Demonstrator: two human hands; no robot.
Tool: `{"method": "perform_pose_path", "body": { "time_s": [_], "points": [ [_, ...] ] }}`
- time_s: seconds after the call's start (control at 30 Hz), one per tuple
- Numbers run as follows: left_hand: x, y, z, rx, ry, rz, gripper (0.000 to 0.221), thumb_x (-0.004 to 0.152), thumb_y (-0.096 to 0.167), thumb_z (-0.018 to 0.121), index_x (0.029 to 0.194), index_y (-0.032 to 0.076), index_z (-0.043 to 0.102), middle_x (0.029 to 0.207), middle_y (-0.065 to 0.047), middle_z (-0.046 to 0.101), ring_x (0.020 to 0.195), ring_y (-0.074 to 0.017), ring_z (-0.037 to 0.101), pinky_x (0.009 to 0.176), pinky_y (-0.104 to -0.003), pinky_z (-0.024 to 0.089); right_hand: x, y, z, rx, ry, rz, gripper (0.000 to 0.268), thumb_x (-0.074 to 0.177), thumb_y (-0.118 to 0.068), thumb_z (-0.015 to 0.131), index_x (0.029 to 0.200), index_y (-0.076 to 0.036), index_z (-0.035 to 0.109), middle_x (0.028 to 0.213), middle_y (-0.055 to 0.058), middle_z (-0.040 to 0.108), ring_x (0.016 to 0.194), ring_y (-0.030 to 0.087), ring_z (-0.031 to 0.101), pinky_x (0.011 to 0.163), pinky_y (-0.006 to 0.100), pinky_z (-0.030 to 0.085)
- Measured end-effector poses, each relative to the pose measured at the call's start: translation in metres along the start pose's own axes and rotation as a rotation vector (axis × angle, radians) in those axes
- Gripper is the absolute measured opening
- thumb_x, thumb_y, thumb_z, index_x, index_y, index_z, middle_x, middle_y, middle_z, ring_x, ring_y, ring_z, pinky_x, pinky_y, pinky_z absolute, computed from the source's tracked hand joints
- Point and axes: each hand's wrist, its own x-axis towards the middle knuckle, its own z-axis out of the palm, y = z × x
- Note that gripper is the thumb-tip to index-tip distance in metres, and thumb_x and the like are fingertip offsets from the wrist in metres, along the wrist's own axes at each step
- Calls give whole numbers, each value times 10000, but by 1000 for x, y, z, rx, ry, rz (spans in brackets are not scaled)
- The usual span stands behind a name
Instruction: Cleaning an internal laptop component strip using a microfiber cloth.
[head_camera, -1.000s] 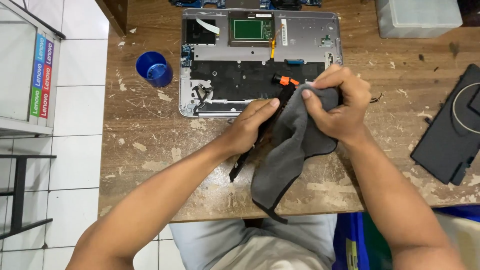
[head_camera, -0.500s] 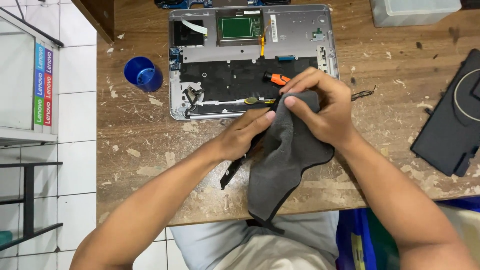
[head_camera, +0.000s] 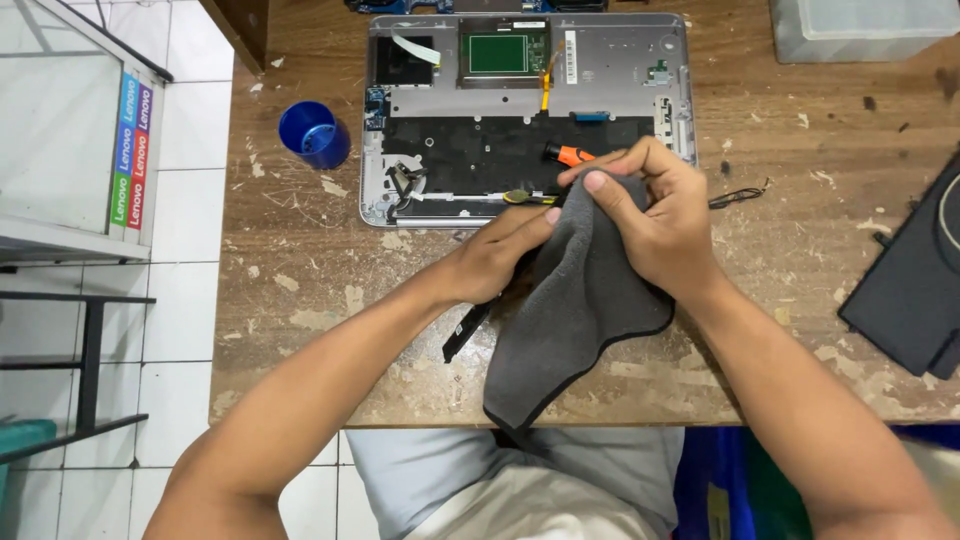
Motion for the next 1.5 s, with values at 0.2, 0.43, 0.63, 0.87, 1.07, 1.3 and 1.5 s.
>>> {"method": "perform_pose_path", "body": {
  "time_s": [0.2, 0.43, 0.63, 0.87, 1.07, 1.3, 1.5],
  "points": [
    [0, -8, -2, -44, -33, 29, 538, 1228, 394, 349, 1179, 114, 806, 1093, -35, 786, 1060, -137, 668, 1108, -412, 532, 2, 19, -13, 23, -63, 23, 189, 1081, -24, 772, 1036, 41, 601, 1129, 249, 787, 1001, 226, 741, 907, 330, 556],
    [-7, 3, 3, -82, -52, 26, 488, 1226, 362, 397, 1096, 67, 764, 1079, -53, 724, 1097, -160, 588, 1098, -455, 516, 2, 42, -31, -14, -38, 99, 146, 1130, -26, 725, 1095, 41, 600, 1116, 215, 769, 988, 173, 673, 916, 325, 544],
    [-7, -14, -5, -209, -85, -88, 520, 1170, 465, 420, 1262, 64, 738, 1249, -52, 765, 1147, -186, 725, 1057, -316, 540, 5, 15, -28, -87, -87, 84, 112, 1086, -112, 757, 1068, -67, 656, 1174, 140, 709, 1124, 215, 695, 981, 296, 578],
    [-13, 4, -7, -57, -183, -99, 458, 1143, 486, 386, 1123, 129, 672, 1112, -17, 733, 1019, -157, 693, 918, -321, 533, -1, 40, -35, 182, -184, 349, 85, 1033, -141, 757, 1084, -88, 715, 1063, 81, 771, 948, 144, 741, 879, 253, 627],
    [-13, -10, -19, 87, -249, -46, 439, 1159, 431, 422, 1085, 93, 692, 972, -20, 707, 915, -132, 626, 848, -376, 524, 2, 27, -24, 15, -151, 240, 109, 1044, -101, 773, 1098, -26, 715, 983, 93, 752, 912, 130, 693, 868, 259, 575],
    [-13, 32, -36, 306, -243, -155, 365, 1183, 288, 406, 1008, 118, 676, 615, -39, 673, 592, -202, 625, 669, -371, 570, 10, 17, -55, 32, -207, 67, 153, 994, -80, 810, 1025, 18, 698, 973, 166, 737, 909, 180, 666, 879, 309, 545],
    [-9, 34, -35, 358, -263, -186, 332, 1167, 221, 421, 949, 113, 647, 553, -29, 625, 535, -175, 597, 588, -316, 546, 13, 17, -55, 12, -276, -10, 200, 938, -75, 833, 1039, 54, 718, 982, 199, 738, 910, 226, 689, 890, 351, 545]
  ]
}}
